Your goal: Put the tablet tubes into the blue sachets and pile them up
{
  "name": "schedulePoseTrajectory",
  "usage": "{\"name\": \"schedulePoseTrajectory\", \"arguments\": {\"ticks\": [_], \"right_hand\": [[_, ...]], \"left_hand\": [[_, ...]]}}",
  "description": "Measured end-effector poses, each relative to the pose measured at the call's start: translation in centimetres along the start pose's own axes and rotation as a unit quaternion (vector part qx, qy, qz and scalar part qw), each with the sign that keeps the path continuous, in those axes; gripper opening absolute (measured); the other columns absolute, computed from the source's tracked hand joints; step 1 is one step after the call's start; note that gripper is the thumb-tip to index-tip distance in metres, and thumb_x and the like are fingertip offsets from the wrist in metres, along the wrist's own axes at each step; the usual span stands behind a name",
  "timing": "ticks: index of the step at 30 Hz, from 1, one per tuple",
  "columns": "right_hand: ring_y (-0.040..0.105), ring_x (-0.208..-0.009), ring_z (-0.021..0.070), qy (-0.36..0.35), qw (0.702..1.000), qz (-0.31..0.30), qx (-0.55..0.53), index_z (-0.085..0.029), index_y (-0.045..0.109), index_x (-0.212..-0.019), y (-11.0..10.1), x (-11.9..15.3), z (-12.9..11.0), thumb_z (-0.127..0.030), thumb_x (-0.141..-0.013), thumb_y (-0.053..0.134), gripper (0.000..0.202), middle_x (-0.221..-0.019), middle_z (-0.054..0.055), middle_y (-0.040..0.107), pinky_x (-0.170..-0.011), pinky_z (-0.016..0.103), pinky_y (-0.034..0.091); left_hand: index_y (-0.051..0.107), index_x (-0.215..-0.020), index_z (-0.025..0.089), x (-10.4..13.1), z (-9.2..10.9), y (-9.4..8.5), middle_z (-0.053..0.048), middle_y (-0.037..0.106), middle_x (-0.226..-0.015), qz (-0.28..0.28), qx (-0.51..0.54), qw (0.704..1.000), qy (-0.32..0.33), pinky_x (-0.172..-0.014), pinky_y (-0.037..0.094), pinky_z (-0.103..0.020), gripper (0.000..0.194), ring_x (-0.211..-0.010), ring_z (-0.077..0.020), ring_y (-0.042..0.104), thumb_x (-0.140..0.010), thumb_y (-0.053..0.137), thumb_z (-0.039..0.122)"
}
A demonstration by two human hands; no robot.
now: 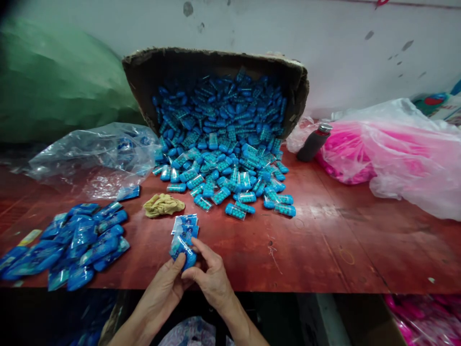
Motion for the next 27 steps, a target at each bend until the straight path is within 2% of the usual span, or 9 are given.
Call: {"name": "schedulePoseTrajectory", "arguments": {"ticks": [4,7,10,13,15,18,20,23,27], "right_hand": [[0.056,-0.083,0.0163,-0.003,0.996,-0.069,0.056,-0.03,0.055,-0.116,0.6,-0.4,-0.6,-0.019,-0.065,0.07,0.054,-0.101,0.0,0.059,-0.075,0.028,0.046],[0.054,-0.081,0.0146,-0.025,0.989,-0.086,0.121,-0.028,0.055,-0.114,0.4,-0.8,-1.5,-0.017,-0.071,0.064,0.044,-0.094,0.0,0.058,-0.075,0.027,0.045],[0.052,-0.071,0.012,-0.06,0.974,-0.055,0.21,-0.025,0.058,-0.107,-0.2,-2.1,-2.6,-0.018,-0.077,0.057,0.03,-0.081,-0.001,0.055,-0.07,0.024,0.043],[0.053,-0.074,0.0134,-0.104,0.939,-0.048,0.324,-0.022,0.057,-0.105,0.5,-4.7,-3.8,-0.022,-0.08,0.055,0.025,-0.083,0.0,0.056,-0.071,0.024,0.042],[0.055,-0.082,0.0161,-0.118,0.901,-0.051,0.415,-0.023,0.054,-0.109,1.7,-7.1,-4.3,-0.029,-0.081,0.055,0.029,-0.091,0.002,0.058,-0.072,0.026,0.041],[0.056,-0.092,0.0205,-0.091,0.826,-0.047,0.554,-0.023,0.049,-0.115,3.8,-11.1,-4.0,-0.039,-0.08,0.053,0.038,-0.099,0.005,0.06,-0.071,0.028,0.041],[0.057,-0.09,0.0222,-0.078,0.811,-0.045,0.579,-0.02,0.054,-0.107,5.2,-13.6,-3.5,-0.04,-0.079,0.054,0.035,-0.099,0.008,0.062,-0.069,0.029,0.041],[0.058,-0.086,0.0198,-0.07,0.804,-0.056,0.587,-0.019,0.06,-0.093,6.3,-15.7,-2.7,-0.028,-0.085,0.045,0.02,-0.093,0.006,0.065,-0.068,0.027,0.04],[0.056,-0.09,0.0161,-0.082,0.801,-0.072,0.589,-0.025,0.058,-0.101,5.3,-14.4,-2.8,-0.026,-0.087,0.044,0.02,-0.097,0.0,0.064,-0.07,0.023,0.038]], "left_hand": [[0.066,-0.078,0.012,-0.2,1.2,-1.3,-0.006,0.07,-0.069,0.023,0.001,1.0,0.01,-0.068,0.051,-0.028,0.015,-0.068,-0.0182,0.065,-0.072,0.063,0.025],[0.064,-0.074,0.014,0.1,6.0,-4.4,-0.006,0.07,-0.068,0.103,0.068,0.986,0.109,-0.073,0.052,-0.035,0.017,-0.073,-0.0208,0.066,-0.08,0.052,0.025],[0.061,-0.084,0.011,1.4,11.4,-7.9,-0.012,0.07,-0.076,0.192,0.163,0.945,0.209,-0.068,0.055,-0.037,0.048,-0.08,-0.0229,0.066,-0.087,0.024,0.041],[0.059,-0.091,0.006,2.0,13.7,-9.6,-0.015,0.069,-0.08,0.22,0.178,0.933,0.222,-0.066,0.055,-0.035,0.051,-0.084,-0.0226,0.065,-0.088,0.021,0.039],[0.059,-0.088,0.008,1.5,13.0,-9.7,-0.01,0.069,-0.071,0.22,0.157,0.942,0.2,-0.064,0.055,-0.033,0.039,-0.076,-0.0207,0.067,-0.087,0.028,0.031],[0.058,-0.078,0.013,-0.2,9.8,-9.0,-0.005,0.066,-0.056,0.202,0.1,0.965,0.135,-0.066,0.053,-0.034,0.021,-0.065,-0.0185,0.067,-0.083,0.038,0.017],[0.057,-0.079,0.015,-1.4,7.7,-8.3,-0.004,0.066,-0.055,0.178,0.061,0.976,0.11,-0.069,0.052,-0.036,0.014,-0.065,-0.0191,0.067,-0.08,0.043,0.013],[0.056,-0.086,0.015,-2.3,6.4,-7.6,-0.003,0.067,-0.057,0.164,-0.027,0.976,0.139,-0.067,0.051,-0.032,0.014,-0.062,-0.0179,0.065,-0.074,0.055,0.021],[0.056,-0.087,0.013,-2.6,6.8,-7.5,0.0,0.065,-0.055,0.185,-0.133,0.953,0.198,-0.054,0.048,-0.023,0.032,-0.049,-0.0115,0.059,-0.064,0.066,0.033]]}}
Point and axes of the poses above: each hand's wrist, its own x-axis away from the middle knuckle, its own y-axis out of the palm, z = x × y, the point moved 6 cm from there along -x, towards the middle knuckle
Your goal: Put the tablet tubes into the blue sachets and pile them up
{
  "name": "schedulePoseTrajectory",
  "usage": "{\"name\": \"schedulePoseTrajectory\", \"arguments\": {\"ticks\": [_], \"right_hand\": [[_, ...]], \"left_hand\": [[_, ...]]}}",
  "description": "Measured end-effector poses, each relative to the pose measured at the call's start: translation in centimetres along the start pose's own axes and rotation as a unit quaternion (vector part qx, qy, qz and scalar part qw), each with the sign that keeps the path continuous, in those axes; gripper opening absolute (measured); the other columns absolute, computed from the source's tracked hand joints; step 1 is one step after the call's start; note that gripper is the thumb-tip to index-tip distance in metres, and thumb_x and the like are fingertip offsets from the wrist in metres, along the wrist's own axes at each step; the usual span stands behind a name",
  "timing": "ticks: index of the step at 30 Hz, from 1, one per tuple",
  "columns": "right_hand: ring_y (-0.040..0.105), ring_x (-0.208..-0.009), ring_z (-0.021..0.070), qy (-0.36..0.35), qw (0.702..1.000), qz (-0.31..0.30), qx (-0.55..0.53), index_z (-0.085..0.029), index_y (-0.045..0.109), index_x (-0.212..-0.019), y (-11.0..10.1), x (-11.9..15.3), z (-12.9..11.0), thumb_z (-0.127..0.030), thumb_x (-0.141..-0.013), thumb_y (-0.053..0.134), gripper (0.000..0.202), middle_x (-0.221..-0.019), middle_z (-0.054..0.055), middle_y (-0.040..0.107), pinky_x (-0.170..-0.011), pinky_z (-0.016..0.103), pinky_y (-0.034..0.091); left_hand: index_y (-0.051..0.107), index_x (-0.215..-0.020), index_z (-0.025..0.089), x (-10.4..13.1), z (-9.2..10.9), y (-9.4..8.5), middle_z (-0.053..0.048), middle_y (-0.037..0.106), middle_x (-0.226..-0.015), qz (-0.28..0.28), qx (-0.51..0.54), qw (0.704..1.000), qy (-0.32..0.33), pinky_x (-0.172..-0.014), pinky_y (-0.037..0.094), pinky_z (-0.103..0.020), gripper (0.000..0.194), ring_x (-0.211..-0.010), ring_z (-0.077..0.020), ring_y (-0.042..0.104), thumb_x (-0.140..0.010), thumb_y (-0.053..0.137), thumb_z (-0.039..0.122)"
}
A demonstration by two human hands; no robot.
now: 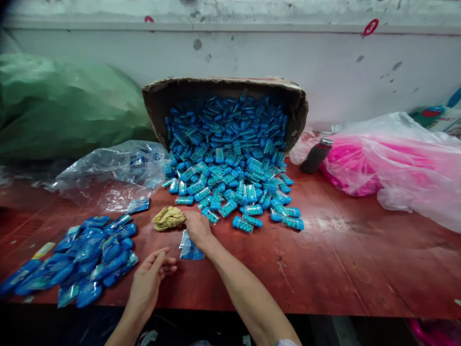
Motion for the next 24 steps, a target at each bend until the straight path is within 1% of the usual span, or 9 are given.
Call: {"name": "schedulePoseTrajectory", "arguments": {"ticks": [2,5,8,10,12,16,18,22,24], "right_hand": [[0.054,-0.093,0.0173,-0.001,1.0,0.005,0.009,-0.025,0.053,-0.11,-0.7,2.5,0.8,-0.032,-0.085,0.049,0.026,-0.102,0.002,0.061,-0.072,0.024,0.038],[0.052,-0.09,0.0206,0.01,0.999,-0.001,0.036,-0.024,0.057,-0.105,-0.7,6.5,2.0,-0.036,-0.08,0.057,0.027,-0.096,0.004,0.06,-0.071,0.028,0.036],[0.051,-0.083,0.0194,0.015,0.996,0.016,0.087,-0.028,0.06,-0.101,0.0,8.8,2.7,-0.034,-0.079,0.059,0.022,-0.089,0.002,0.059,-0.068,0.029,0.034],[0.05,-0.081,0.0183,0.012,0.995,0.025,0.1,-0.03,0.062,-0.098,0.7,9.1,2.9,-0.031,-0.081,0.057,0.018,-0.086,0.001,0.059,-0.066,0.028,0.032],[0.049,-0.08,0.0175,0.007,0.994,0.028,0.101,-0.031,0.063,-0.097,1.0,8.8,3.0,-0.03,-0.082,0.056,0.016,-0.084,0.001,0.059,-0.065,0.028,0.031],[0.049,-0.078,0.016,-0.009,0.994,0.027,0.101,-0.032,0.064,-0.093,0.7,8.2,3.4,-0.031,-0.083,0.056,0.013,-0.082,0.0,0.059,-0.063,0.027,0.029],[0.049,-0.077,0.0157,-0.014,0.994,0.026,0.105,-0.031,0.064,-0.091,0.5,8.2,3.4,-0.031,-0.084,0.053,0.013,-0.081,0.0,0.059,-0.063,0.027,0.028],[0.049,-0.076,0.0164,-0.009,0.993,0.032,0.116,-0.028,0.061,-0.098,0.5,8.6,3.0,-0.029,-0.085,0.052,0.016,-0.082,0.002,0.06,-0.063,0.028,0.027],[0.048,-0.075,0.0167,-0.005,0.992,0.033,0.12,-0.027,0.063,-0.093,0.6,8.7,2.8,-0.029,-0.085,0.052,0.013,-0.081,0.002,0.059,-0.063,0.028,0.027]], "left_hand": [[0.056,-0.087,0.013,-0.2,0.1,-0.1,0.001,0.064,-0.056,0.008,-0.028,0.999,0.015,-0.047,0.044,-0.02,0.033,-0.045,-0.0094,0.056,-0.063,0.065,0.035],[0.054,-0.088,0.014,-0.4,-0.3,0.3,0.001,0.063,-0.061,0.005,-0.057,0.998,0.017,-0.042,0.041,-0.018,0.034,-0.042,-0.0075,0.053,-0.064,0.064,0.035],[0.052,-0.091,0.015,-0.5,-1.1,1.5,0.001,0.061,-0.064,-0.025,-0.071,0.997,-0.027,-0.041,0.043,-0.02,0.036,-0.042,-0.0081,0.054,-0.064,0.064,0.034],[0.049,-0.093,0.016,-0.5,-1.6,2.3,0.002,0.06,-0.063,-0.043,-0.081,0.994,-0.059,-0.04,0.044,-0.022,0.037,-0.041,-0.0092,0.055,-0.064,0.063,0.033],[0.048,-0.094,0.016,-0.5,-1.7,2.7,0.003,0.058,-0.06,-0.048,-0.097,0.992,-0.063,-0.038,0.042,-0.021,0.037,-0.039,-0.009,0.053,-0.064,0.062,0.034],[0.049,-0.088,0.017,-0.5,-1.0,2.1,0.007,0.051,-0.052,-0.018,-0.153,0.988,0.018,-0.031,0.031,-0.018,0.036,-0.032,-0.0062,0.042,-0.064,0.06,0.04],[0.05,-0.087,0.017,-0.3,-0.6,1.8,0.008,0.049,-0.049,-0.009,-0.19,0.98,0.064,-0.032,0.03,-0.019,0.035,-0.032,-0.0065,0.04,-0.063,0.06,0.041],[0.055,-0.086,0.017,-0.4,-0.1,2.2,0.002,0.059,-0.059,-0.019,-0.262,0.957,0.123,-0.041,0.04,-0.024,0.035,-0.045,-0.0132,0.052,-0.064,0.059,0.043],[0.057,-0.084,0.017,-0.5,0.3,2.5,-0.002,0.063,-0.065,-0.018,-0.284,0.947,0.148,-0.05,0.044,-0.028,0.034,-0.056,-0.0176,0.058,-0.063,0.059,0.043]]}}
Point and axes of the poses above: each hand's wrist, its own x-axis away from the middle knuckle, its own y-axis out of the palm, z = x × y, the point moved 6 cm from there along -x, towards the middle knuckle
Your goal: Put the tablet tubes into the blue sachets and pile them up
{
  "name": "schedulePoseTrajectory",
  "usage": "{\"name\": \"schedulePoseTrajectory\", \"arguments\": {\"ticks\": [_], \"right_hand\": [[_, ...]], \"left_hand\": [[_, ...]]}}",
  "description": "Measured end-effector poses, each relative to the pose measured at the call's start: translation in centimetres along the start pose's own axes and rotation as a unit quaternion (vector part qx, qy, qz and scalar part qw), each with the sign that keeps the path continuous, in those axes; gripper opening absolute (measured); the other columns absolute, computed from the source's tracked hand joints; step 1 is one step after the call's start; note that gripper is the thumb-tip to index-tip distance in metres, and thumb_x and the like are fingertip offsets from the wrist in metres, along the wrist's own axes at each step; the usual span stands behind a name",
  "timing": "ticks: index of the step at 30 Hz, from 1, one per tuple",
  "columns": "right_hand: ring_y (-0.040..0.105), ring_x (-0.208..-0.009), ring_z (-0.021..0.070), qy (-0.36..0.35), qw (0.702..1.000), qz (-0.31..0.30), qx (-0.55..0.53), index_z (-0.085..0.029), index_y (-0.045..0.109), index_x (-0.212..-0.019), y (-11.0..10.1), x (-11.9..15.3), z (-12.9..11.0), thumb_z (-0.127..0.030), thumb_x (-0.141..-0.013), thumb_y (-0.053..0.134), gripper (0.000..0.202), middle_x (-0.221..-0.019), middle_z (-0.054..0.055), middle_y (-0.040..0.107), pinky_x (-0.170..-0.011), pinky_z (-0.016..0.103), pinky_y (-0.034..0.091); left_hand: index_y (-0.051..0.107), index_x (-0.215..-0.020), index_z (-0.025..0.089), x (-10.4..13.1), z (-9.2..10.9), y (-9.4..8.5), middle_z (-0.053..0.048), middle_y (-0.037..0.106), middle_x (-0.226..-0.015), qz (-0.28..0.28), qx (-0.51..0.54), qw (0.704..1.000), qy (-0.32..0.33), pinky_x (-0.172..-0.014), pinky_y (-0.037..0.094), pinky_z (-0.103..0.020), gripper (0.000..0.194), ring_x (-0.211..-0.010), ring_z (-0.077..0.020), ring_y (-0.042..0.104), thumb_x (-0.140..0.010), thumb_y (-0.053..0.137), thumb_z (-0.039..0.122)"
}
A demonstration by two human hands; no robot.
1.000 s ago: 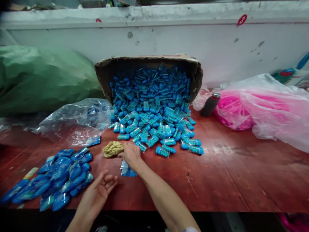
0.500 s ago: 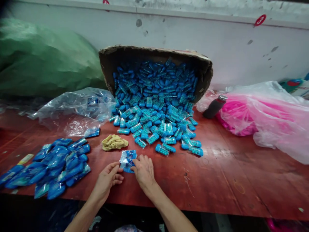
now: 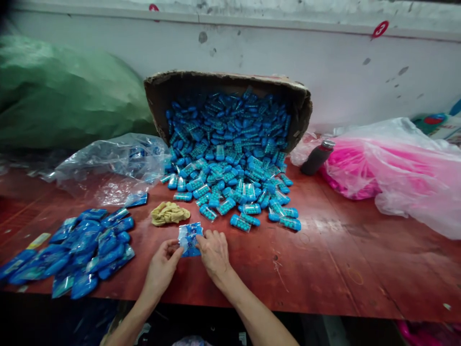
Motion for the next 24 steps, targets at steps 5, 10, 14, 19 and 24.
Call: {"name": "schedulePoseTrajectory", "arguments": {"ticks": [5,10,14,19,24], "right_hand": [[0.048,-0.08,0.0178,0.003,1.0,0.005,-0.004,-0.029,0.061,-0.096,-0.3,-0.2,-0.1,-0.034,-0.083,0.054,0.016,-0.086,0.001,0.058,-0.065,0.028,0.028],[0.047,-0.082,0.0186,-0.004,1.0,0.003,-0.023,-0.031,0.063,-0.091,-0.2,-0.6,-0.1,-0.031,-0.081,0.058,0.012,-0.089,0.001,0.058,-0.066,0.029,0.029],[0.046,-0.081,0.0188,0.004,1.0,0.018,-0.023,-0.03,0.065,-0.088,0.0,-0.3,0.0,-0.032,-0.084,0.054,0.012,-0.088,0.002,0.059,-0.068,0.03,0.028],[0.045,-0.082,0.0189,0.02,0.997,0.064,-0.034,-0.029,0.066,-0.091,-0.6,0.2,0.3,-0.031,-0.086,0.049,0.018,-0.091,0.004,0.059,-0.073,0.032,0.027],[0.046,-0.085,0.0181,0.026,0.991,0.11,-0.075,-0.033,0.065,-0.094,-2.3,1.2,-0.2,-0.031,-0.087,0.049,0.018,-0.096,0.002,0.06,-0.076,0.032,0.028]], "left_hand": [[0.061,-0.077,0.018,-0.4,0.0,-0.1,-0.004,0.065,-0.066,0.008,0.046,0.999,-0.008,-0.058,0.046,-0.029,0.028,-0.064,-0.0201,0.061,-0.059,0.065,0.039],[0.061,-0.074,0.018,-0.5,-0.2,-0.1,-0.004,0.065,-0.063,-0.001,0.068,0.997,-0.022,-0.052,0.044,-0.027,0.028,-0.06,-0.0195,0.059,-0.057,0.066,0.041],[0.061,-0.076,0.017,-0.4,-0.1,-0.2,-0.004,0.065,-0.063,0.004,0.08,0.996,-0.031,-0.047,0.041,-0.026,0.032,-0.057,-0.019,0.058,-0.057,0.067,0.043],[0.061,-0.082,0.017,-0.1,0.1,-0.5,-0.003,0.065,-0.065,0.02,0.081,0.996,-0.027,-0.048,0.041,-0.025,0.037,-0.056,-0.0174,0.057,-0.056,0.067,0.043],[0.061,-0.091,0.016,0.1,0.8,-0.5,-0.001,0.064,-0.066,0.032,0.086,0.995,-0.036,-0.052,0.041,-0.026,0.045,-0.054,-0.0155,0.055,-0.053,0.071,0.039]]}}
Point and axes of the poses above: each hand's wrist, its own x-axis away from the middle knuckle, its own y-axis out of the palm, z = x × y, the point moved 6 cm from there along -x, towards the middle knuckle
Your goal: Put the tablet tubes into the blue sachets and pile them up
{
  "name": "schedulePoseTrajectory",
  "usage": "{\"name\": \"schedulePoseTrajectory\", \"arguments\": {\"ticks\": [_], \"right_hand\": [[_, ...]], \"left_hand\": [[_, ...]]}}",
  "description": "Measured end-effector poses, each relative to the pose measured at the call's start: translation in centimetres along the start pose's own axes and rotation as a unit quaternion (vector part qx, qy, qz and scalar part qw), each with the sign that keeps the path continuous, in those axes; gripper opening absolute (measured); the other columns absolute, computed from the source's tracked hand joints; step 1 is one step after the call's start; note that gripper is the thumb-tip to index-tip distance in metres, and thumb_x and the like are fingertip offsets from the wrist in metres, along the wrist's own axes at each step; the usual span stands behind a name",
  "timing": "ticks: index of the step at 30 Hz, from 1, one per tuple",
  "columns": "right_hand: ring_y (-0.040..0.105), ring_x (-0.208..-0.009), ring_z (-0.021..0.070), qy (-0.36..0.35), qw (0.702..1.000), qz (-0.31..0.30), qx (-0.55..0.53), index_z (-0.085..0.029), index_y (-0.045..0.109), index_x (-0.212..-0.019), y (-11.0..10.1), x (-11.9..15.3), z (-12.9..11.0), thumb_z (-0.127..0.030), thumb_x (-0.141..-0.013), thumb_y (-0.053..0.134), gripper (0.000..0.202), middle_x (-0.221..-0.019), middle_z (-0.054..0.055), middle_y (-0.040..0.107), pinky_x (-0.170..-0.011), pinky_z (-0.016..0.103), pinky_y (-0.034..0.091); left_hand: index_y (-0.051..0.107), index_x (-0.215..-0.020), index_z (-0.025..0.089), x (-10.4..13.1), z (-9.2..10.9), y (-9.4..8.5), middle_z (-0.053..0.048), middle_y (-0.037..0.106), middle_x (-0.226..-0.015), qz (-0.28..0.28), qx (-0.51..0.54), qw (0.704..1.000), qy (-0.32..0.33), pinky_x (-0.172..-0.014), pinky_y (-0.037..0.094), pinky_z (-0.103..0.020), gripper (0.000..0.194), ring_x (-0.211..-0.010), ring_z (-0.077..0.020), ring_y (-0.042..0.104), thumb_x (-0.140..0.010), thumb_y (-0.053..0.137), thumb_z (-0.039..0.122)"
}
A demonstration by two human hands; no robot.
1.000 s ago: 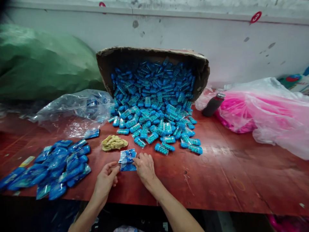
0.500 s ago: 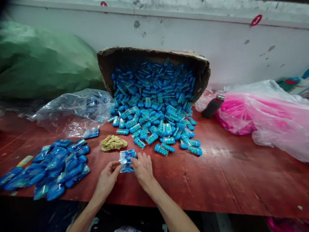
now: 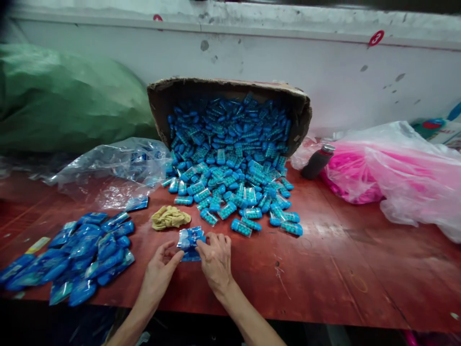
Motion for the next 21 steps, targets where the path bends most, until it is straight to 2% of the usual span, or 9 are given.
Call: {"name": "schedulePoseTrajectory", "arguments": {"ticks": [4,6,7,8,11,12,13,16,21], "right_hand": [[0.048,-0.085,0.0177,-0.017,0.997,0.03,-0.076,-0.032,0.064,-0.099,-1.4,1.0,-1.0,-0.029,-0.087,0.047,0.02,-0.094,0.003,0.06,-0.079,0.033,0.031],[0.049,-0.089,0.0188,0.025,0.982,0.044,-0.18,-0.028,0.061,-0.106,-1.6,1.1,-0.6,-0.027,-0.084,0.052,0.024,-0.098,0.004,0.059,-0.081,0.033,0.034],[0.05,-0.089,0.019,0.066,0.963,0.04,-0.256,-0.026,0.059,-0.109,-1.4,1.0,-0.1,-0.027,-0.081,0.056,0.028,-0.1,0.005,0.059,-0.081,0.033,0.036],[0.052,-0.086,0.0188,0.114,0.931,0.023,-0.346,-0.023,0.059,-0.108,-0.9,1.0,0.5,-0.027,-0.077,0.059,0.031,-0.098,0.005,0.06,-0.078,0.032,0.039],[0.053,-0.065,0.0145,0.221,0.799,-0.056,-0.557,-0.015,0.063,-0.082,1.3,0.8,1.1,-0.029,-0.072,0.06,0.017,-0.073,0.002,0.061,-0.064,0.027,0.044],[0.052,-0.059,0.0128,0.236,0.772,-0.071,-0.586,-0.014,0.062,-0.072,1.7,0.8,1.1,-0.03,-0.071,0.06,0.016,-0.065,0.0,0.059,-0.06,0.026,0.043],[0.05,-0.055,0.0115,0.244,0.761,-0.074,-0.597,-0.014,0.059,-0.066,2.0,0.8,1.1,-0.031,-0.071,0.059,0.018,-0.06,-0.002,0.057,-0.058,0.025,0.042],[0.046,-0.053,0.0095,0.256,0.769,-0.044,-0.584,-0.014,0.055,-0.065,2.4,1.2,1.3,-0.031,-0.073,0.056,0.019,-0.057,-0.004,0.052,-0.054,0.022,0.039],[0.042,-0.055,0.0093,0.269,0.791,-0.004,-0.549,-0.016,0.051,-0.065,2.9,1.9,1.6,-0.028,-0.076,0.052,0.016,-0.058,-0.005,0.047,-0.053,0.021,0.037]], "left_hand": [[0.065,-0.079,0.014,0.7,0.0,1.6,0.0,0.062,-0.059,-0.09,0.029,0.993,-0.074,-0.044,0.033,-0.022,0.034,-0.048,-0.012,0.049,-0.055,0.069,0.039],[0.065,-0.071,0.013,1.1,-0.1,2.3,0.0,0.059,-0.055,-0.125,0.077,0.985,-0.088,-0.043,0.031,-0.02,0.028,-0.046,-0.0096,0.046,-0.061,0.065,0.039],[0.064,-0.069,0.013,1.2,-0.1,2.6,0.0,0.059,-0.055,-0.133,0.096,0.983,-0.087,-0.042,0.031,-0.02,0.026,-0.045,-0.0087,0.045,-0.062,0.064,0.039],[0.064,-0.069,0.013,1.3,-0.2,2.7,0.001,0.059,-0.054,-0.135,0.106,0.981,-0.088,-0.042,0.031,-0.019,0.026,-0.044,-0.0082,0.045,-0.062,0.065,0.038],[0.065,-0.067,0.013,1.4,-0.6,2.9,0.001,0.057,-0.05,-0.124,0.104,0.983,-0.092,-0.038,0.03,-0.018,0.026,-0.041,-0.0077,0.044,-0.059,0.067,0.037],[0.065,-0.067,0.012,1.4,-0.7,3.0,0.001,0.057,-0.049,-0.117,0.102,0.983,-0.093,-0.038,0.03,-0.018,0.026,-0.04,-0.0076,0.044,-0.058,0.067,0.037],[0.064,-0.067,0.012,1.4,-0.7,3.1,0.001,0.057,-0.049,-0.108,0.103,0.984,-0.094,-0.037,0.03,-0.018,0.026,-0.04,-0.0074,0.044,-0.058,0.067,0.037],[0.063,-0.068,0.013,1.5,-0.8,3.5,0.001,0.058,-0.05,-0.09,0.124,0.984,-0.096,-0.037,0.032,-0.018,0.026,-0.04,-0.0071,0.045,-0.058,0.067,0.037],[0.062,-0.066,0.012,1.7,-0.4,4.2,0.002,0.056,-0.047,-0.097,0.137,0.981,-0.102,-0.039,0.032,-0.019,0.025,-0.039,-0.0072,0.044,-0.056,0.069,0.034]]}}
Point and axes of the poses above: each hand's wrist, its own x-axis away from the middle knuckle, its own y-axis out of the palm, z = x × y, the point moved 6 cm from there along -x, towards the middle knuckle
